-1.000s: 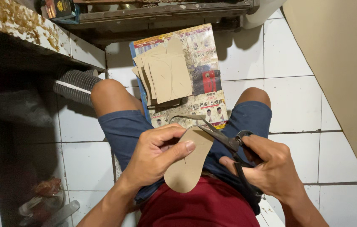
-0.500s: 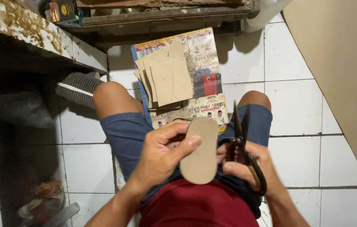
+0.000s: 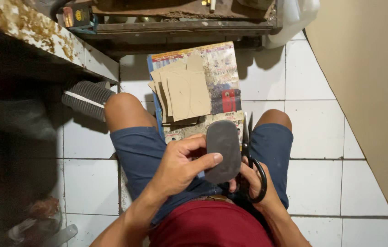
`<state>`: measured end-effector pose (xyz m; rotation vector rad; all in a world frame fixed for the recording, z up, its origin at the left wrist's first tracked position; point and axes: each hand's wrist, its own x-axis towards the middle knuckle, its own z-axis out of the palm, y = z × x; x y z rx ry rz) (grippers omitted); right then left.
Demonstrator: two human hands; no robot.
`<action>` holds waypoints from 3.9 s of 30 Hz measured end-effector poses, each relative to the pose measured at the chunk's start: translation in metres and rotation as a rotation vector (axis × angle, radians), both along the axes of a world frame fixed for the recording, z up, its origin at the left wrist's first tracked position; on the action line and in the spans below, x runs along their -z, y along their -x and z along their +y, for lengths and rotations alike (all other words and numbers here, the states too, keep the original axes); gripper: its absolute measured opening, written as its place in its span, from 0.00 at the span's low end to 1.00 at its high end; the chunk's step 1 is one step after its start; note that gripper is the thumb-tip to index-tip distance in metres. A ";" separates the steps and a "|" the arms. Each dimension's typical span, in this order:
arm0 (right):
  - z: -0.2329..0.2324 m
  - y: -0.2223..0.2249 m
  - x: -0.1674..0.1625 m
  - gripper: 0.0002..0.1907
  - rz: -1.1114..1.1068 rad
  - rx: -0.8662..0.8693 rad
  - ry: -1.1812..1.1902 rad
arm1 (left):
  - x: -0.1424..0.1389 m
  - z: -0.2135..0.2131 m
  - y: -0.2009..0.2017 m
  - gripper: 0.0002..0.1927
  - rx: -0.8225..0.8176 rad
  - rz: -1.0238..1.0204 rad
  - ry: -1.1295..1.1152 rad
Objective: The person sits on the workshop floor with a stack of cardboard on their lap and cuts out drawn insole and shoe-part shapes from cardboard sheets using scissors. They cut along traced outlines, set finished cut pieces onto a growing pile beside them, and pick up new marked sheets to continue cutting.
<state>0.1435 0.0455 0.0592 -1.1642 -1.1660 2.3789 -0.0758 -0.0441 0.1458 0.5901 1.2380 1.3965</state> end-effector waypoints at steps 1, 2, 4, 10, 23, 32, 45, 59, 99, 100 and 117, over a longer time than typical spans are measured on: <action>-0.001 0.007 0.004 0.16 -0.025 0.012 0.001 | 0.006 -0.002 0.010 0.10 0.026 0.040 -0.014; -0.003 -0.005 -0.004 0.16 -0.054 0.027 0.002 | 0.002 -0.006 0.000 0.09 0.042 0.067 -0.020; -0.004 -0.009 -0.005 0.15 -0.093 0.047 0.013 | 0.006 -0.006 0.004 0.09 0.070 0.120 -0.030; -0.006 -0.009 -0.009 0.18 -0.082 0.008 -0.071 | 0.020 -0.007 0.006 0.08 0.046 0.005 0.085; -0.014 -0.004 -0.007 0.19 -0.118 -0.092 -0.227 | 0.063 -0.019 0.013 0.10 0.013 0.108 0.055; 0.002 -0.005 -0.006 0.16 -0.294 -0.190 -0.230 | 0.037 -0.020 0.004 0.28 -0.087 0.340 -0.106; 0.036 0.004 -0.066 0.36 -0.283 -0.162 -1.330 | -0.001 -0.016 -0.021 0.30 -0.164 1.372 -0.366; 0.035 -0.001 -0.071 0.30 -0.322 -0.205 -1.171 | 0.005 -0.016 -0.013 0.30 -0.107 1.301 -0.378; 0.019 0.034 0.031 0.15 -0.098 0.238 -1.036 | 0.108 -0.018 -0.015 0.23 -0.459 0.815 -0.030; 0.025 0.050 0.031 0.16 -0.107 0.308 -1.147 | 0.115 -0.020 -0.010 0.22 -0.512 0.670 0.035; 0.044 0.014 0.089 0.15 -0.453 0.006 -0.518 | 0.211 0.062 -0.019 0.12 0.440 1.451 0.286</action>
